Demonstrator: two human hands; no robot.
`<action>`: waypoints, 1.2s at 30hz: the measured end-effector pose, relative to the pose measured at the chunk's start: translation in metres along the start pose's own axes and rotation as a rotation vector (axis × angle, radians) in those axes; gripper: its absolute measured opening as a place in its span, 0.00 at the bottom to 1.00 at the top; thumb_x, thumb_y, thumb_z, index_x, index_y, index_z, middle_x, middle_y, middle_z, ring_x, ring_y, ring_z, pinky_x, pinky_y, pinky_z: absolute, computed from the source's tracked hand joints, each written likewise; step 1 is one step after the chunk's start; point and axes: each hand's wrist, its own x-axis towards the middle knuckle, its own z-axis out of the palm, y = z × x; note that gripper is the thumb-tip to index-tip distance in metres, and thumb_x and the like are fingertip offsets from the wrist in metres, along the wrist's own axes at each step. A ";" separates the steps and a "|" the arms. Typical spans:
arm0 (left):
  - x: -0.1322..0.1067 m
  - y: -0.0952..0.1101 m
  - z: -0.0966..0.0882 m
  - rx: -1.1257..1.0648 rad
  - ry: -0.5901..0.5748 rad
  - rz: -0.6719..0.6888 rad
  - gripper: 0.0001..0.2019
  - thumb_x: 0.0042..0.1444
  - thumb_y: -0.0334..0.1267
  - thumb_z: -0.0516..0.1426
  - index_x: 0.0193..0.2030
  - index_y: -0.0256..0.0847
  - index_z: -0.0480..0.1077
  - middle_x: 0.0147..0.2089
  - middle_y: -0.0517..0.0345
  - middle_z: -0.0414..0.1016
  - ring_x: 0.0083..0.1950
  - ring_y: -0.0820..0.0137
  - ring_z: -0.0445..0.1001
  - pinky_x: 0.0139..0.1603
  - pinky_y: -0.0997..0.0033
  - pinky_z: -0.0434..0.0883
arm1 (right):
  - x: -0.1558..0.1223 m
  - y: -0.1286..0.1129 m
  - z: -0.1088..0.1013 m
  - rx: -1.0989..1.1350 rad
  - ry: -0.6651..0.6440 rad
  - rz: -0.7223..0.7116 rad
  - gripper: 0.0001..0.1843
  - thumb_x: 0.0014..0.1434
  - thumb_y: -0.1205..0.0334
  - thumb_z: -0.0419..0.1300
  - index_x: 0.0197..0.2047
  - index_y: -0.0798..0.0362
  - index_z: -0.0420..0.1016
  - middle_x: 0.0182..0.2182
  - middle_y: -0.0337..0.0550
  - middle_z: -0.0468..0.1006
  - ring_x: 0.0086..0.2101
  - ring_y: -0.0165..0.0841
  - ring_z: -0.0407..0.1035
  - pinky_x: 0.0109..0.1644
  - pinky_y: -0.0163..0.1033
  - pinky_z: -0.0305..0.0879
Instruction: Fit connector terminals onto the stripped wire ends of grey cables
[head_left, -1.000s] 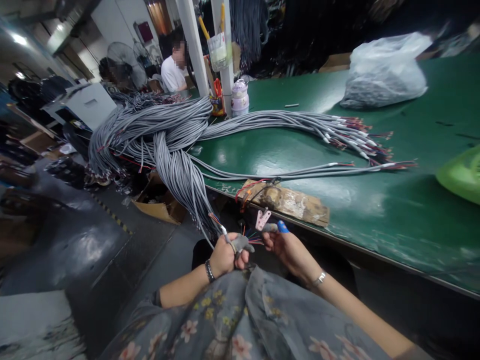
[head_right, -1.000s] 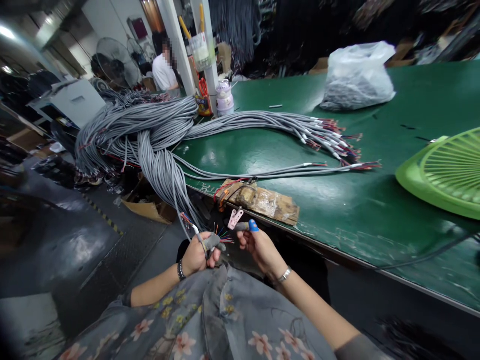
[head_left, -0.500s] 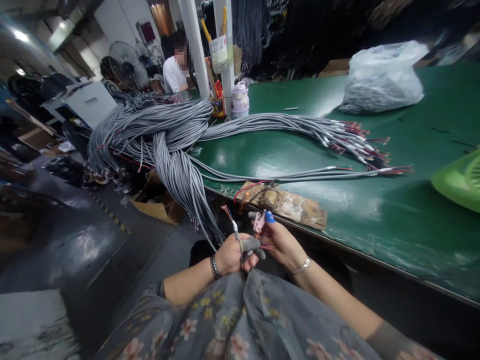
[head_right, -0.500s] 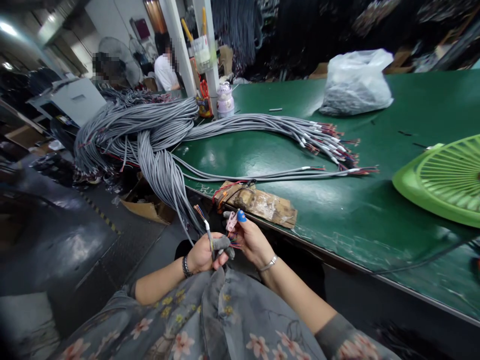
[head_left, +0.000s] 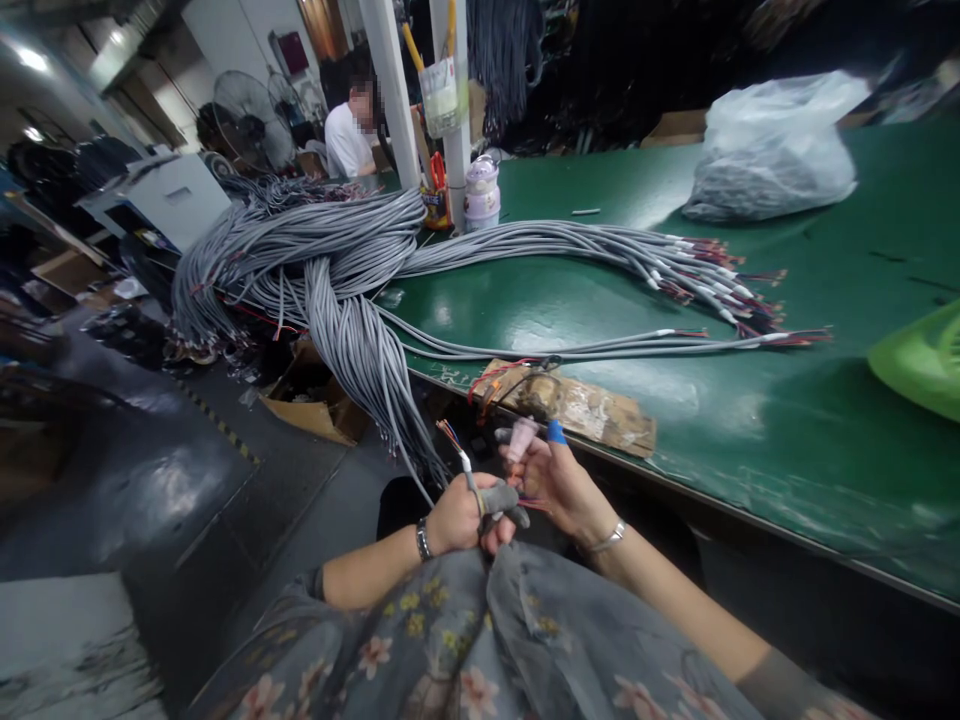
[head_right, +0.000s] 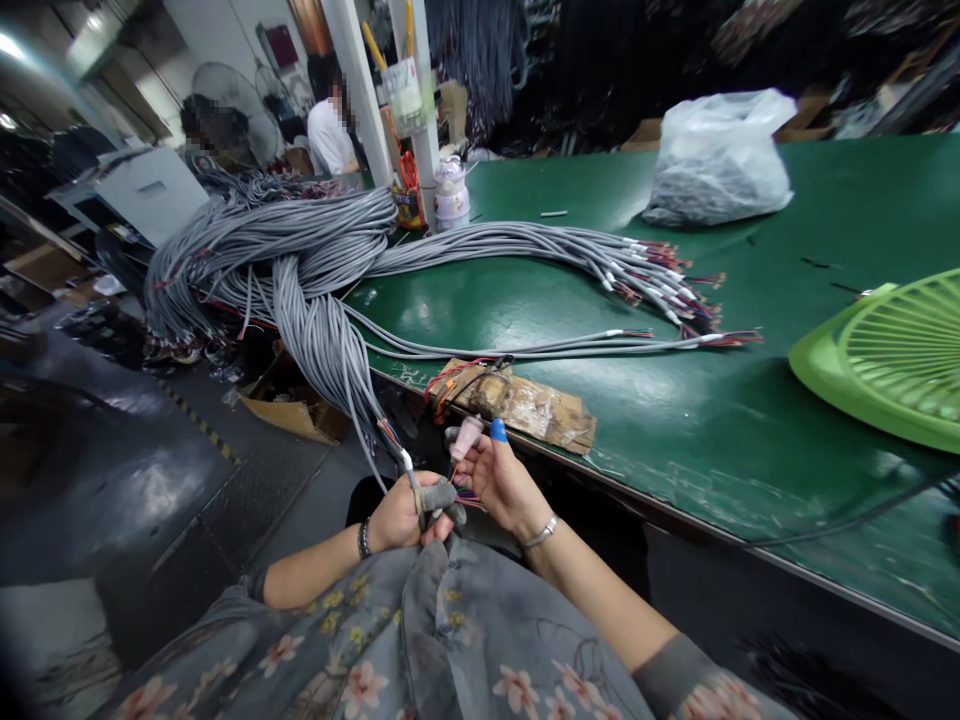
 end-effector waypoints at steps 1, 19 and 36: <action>-0.001 -0.001 0.000 0.001 0.008 -0.002 0.22 0.39 0.56 0.62 0.23 0.33 0.71 0.14 0.58 0.68 0.11 0.79 0.58 0.12 0.78 0.50 | -0.001 0.000 0.000 -0.003 0.000 -0.014 0.24 0.50 0.35 0.57 0.30 0.50 0.76 0.25 0.41 0.73 0.22 0.30 0.63 0.26 0.36 0.63; 0.010 -0.004 0.005 -0.151 0.096 -0.005 0.19 0.38 0.51 0.63 0.22 0.33 0.70 0.12 0.61 0.65 0.09 0.79 0.57 0.10 0.78 0.47 | 0.004 0.006 -0.001 0.165 -0.007 -0.120 0.10 0.48 0.53 0.68 0.29 0.51 0.78 0.24 0.37 0.78 0.22 0.27 0.67 0.26 0.32 0.67; 0.003 -0.004 0.017 -0.271 0.237 0.110 0.19 0.38 0.52 0.62 0.21 0.35 0.69 0.11 0.61 0.64 0.09 0.79 0.55 0.11 0.77 0.47 | -0.001 0.001 0.000 -0.044 0.043 -0.213 0.19 0.48 0.43 0.64 0.30 0.52 0.77 0.21 0.37 0.74 0.23 0.29 0.64 0.28 0.35 0.64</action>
